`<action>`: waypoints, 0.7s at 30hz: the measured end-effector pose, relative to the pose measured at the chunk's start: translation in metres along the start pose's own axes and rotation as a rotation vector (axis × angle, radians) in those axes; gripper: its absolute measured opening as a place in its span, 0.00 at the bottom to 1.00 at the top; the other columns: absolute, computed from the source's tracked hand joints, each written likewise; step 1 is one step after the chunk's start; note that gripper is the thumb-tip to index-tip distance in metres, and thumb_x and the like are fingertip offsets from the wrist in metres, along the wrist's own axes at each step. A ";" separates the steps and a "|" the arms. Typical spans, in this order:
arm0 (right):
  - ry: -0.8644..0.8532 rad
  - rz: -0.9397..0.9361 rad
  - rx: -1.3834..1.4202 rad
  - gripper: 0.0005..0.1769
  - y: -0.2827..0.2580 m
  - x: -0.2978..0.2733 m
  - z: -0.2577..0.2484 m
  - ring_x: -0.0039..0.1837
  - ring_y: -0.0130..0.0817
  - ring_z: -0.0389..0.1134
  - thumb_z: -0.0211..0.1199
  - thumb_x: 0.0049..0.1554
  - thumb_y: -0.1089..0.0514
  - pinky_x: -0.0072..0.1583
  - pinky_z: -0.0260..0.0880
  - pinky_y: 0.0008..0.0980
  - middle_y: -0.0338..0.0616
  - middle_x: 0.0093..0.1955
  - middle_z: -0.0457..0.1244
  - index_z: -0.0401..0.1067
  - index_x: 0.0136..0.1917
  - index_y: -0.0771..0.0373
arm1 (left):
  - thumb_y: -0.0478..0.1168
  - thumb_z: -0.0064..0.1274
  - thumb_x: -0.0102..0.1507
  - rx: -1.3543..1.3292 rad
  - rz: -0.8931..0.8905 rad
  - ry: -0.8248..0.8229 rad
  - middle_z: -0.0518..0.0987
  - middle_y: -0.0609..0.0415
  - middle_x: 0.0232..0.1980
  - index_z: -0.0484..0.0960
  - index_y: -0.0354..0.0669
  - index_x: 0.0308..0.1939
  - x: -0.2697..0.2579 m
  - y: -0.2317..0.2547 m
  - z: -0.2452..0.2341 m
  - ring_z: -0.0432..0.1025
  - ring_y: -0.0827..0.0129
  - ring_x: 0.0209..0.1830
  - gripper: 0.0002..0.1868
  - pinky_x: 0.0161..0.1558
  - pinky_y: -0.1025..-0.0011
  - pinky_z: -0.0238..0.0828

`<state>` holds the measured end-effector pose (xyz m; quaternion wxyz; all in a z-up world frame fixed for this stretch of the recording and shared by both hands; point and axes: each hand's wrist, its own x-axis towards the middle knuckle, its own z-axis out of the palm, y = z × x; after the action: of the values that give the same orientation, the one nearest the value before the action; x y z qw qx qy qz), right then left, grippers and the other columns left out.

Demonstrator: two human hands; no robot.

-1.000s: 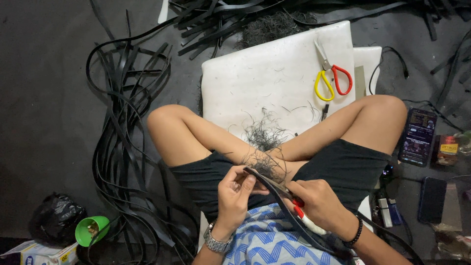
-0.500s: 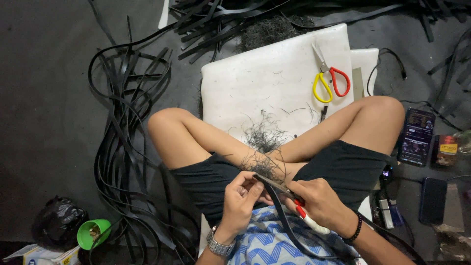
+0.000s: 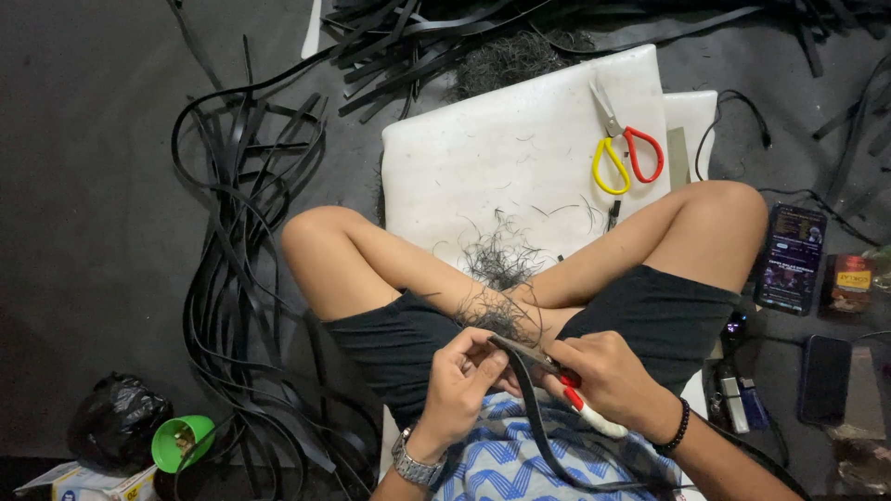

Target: Trimming the edges of a long leather strip using scissors to remove excess fibers and clean the edges.

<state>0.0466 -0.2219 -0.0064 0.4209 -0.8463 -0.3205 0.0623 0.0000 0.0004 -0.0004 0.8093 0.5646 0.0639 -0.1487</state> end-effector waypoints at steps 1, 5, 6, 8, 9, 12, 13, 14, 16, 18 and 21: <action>-0.007 -0.005 0.025 0.15 0.002 -0.001 0.000 0.21 0.30 0.53 0.72 0.45 0.56 0.28 0.56 0.31 0.36 0.21 0.59 0.66 0.28 0.58 | 0.31 0.50 0.67 0.007 0.003 -0.006 0.81 0.44 0.35 0.75 0.27 0.48 0.000 0.000 0.000 0.77 0.69 0.29 0.08 0.33 0.76 0.80; 0.019 -0.031 -0.020 0.11 0.004 -0.002 -0.005 0.22 0.31 0.54 0.70 0.43 0.61 0.28 0.56 0.32 0.36 0.22 0.59 0.66 0.30 0.59 | 0.31 0.49 0.68 0.016 -0.004 -0.003 0.81 0.45 0.36 0.75 0.27 0.48 0.000 0.000 -0.002 0.77 0.68 0.30 0.08 0.34 0.75 0.81; 0.025 0.066 -0.045 0.08 0.003 -0.003 -0.009 0.23 0.31 0.56 0.70 0.44 0.60 0.29 0.58 0.32 0.37 0.24 0.62 0.70 0.33 0.59 | 0.31 0.48 0.68 -0.012 0.003 0.005 0.81 0.44 0.37 0.75 0.28 0.48 0.000 -0.003 -0.004 0.77 0.68 0.30 0.08 0.34 0.75 0.80; 0.034 0.153 -0.075 0.06 0.004 -0.008 -0.017 0.23 0.31 0.59 0.70 0.45 0.58 0.30 0.60 0.31 0.37 0.25 0.65 0.74 0.35 0.59 | 0.31 0.48 0.68 -0.040 0.021 0.013 0.80 0.44 0.37 0.74 0.28 0.49 0.000 -0.004 -0.011 0.77 0.67 0.30 0.08 0.34 0.74 0.80; 0.028 0.299 -0.278 0.10 0.006 -0.012 -0.022 0.27 0.36 0.64 0.66 0.49 0.50 0.33 0.63 0.35 0.35 0.32 0.67 0.74 0.43 0.54 | 0.30 0.48 0.67 -0.033 -0.005 0.044 0.80 0.43 0.35 0.75 0.27 0.49 0.001 -0.004 -0.015 0.76 0.65 0.28 0.08 0.33 0.72 0.80; -0.020 0.555 -0.685 0.20 0.025 -0.030 -0.033 0.34 0.40 0.70 0.60 0.53 0.35 0.37 0.67 0.38 0.34 0.39 0.68 0.71 0.52 0.46 | 0.27 0.48 0.65 -0.031 -0.012 0.080 0.79 0.43 0.30 0.75 0.27 0.48 0.005 -0.004 -0.029 0.75 0.64 0.24 0.09 0.30 0.70 0.79; -0.070 0.674 -0.882 0.25 0.034 -0.036 -0.037 0.36 0.39 0.71 0.58 0.53 0.29 0.38 0.68 0.39 0.35 0.40 0.66 0.68 0.54 0.45 | 0.26 0.49 0.64 -0.037 -0.004 0.089 0.79 0.43 0.29 0.74 0.26 0.47 0.009 -0.004 -0.034 0.73 0.65 0.23 0.08 0.29 0.70 0.78; -0.053 0.672 -0.893 0.25 0.045 -0.046 -0.038 0.36 0.39 0.71 0.58 0.53 0.29 0.38 0.68 0.39 0.35 0.40 0.66 0.68 0.54 0.45 | 0.26 0.49 0.64 -0.038 0.012 0.078 0.79 0.43 0.29 0.74 0.26 0.47 0.012 0.003 -0.036 0.73 0.65 0.23 0.08 0.29 0.70 0.78; -0.118 0.692 -0.836 0.30 0.068 -0.064 -0.039 0.46 0.38 0.74 0.62 0.50 0.37 0.44 0.74 0.38 0.34 0.48 0.68 0.64 0.64 0.40 | 0.25 0.48 0.61 0.025 0.023 0.050 0.78 0.45 0.29 0.73 0.30 0.59 0.017 0.015 -0.037 0.73 0.66 0.23 0.21 0.27 0.72 0.75; -0.102 0.701 -0.842 0.31 0.073 -0.073 -0.037 0.46 0.40 0.75 0.62 0.49 0.36 0.44 0.76 0.40 0.36 0.49 0.69 0.64 0.65 0.40 | 0.24 0.49 0.61 0.045 0.024 0.061 0.78 0.44 0.30 0.76 0.28 0.54 0.025 0.024 -0.036 0.73 0.66 0.24 0.17 0.27 0.72 0.76; -0.018 0.646 -0.690 0.29 0.050 -0.060 -0.039 0.50 0.40 0.74 0.64 0.49 0.36 0.49 0.75 0.39 0.36 0.52 0.70 0.68 0.63 0.43 | 0.24 0.50 0.61 0.060 0.048 0.060 0.79 0.44 0.31 0.77 0.26 0.49 0.038 0.044 -0.033 0.74 0.66 0.26 0.12 0.29 0.71 0.77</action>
<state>0.0388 -0.3063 -0.0289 0.0713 -0.9925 -0.0462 0.0874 0.0521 0.0386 0.0170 0.7933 0.5940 0.0699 -0.1140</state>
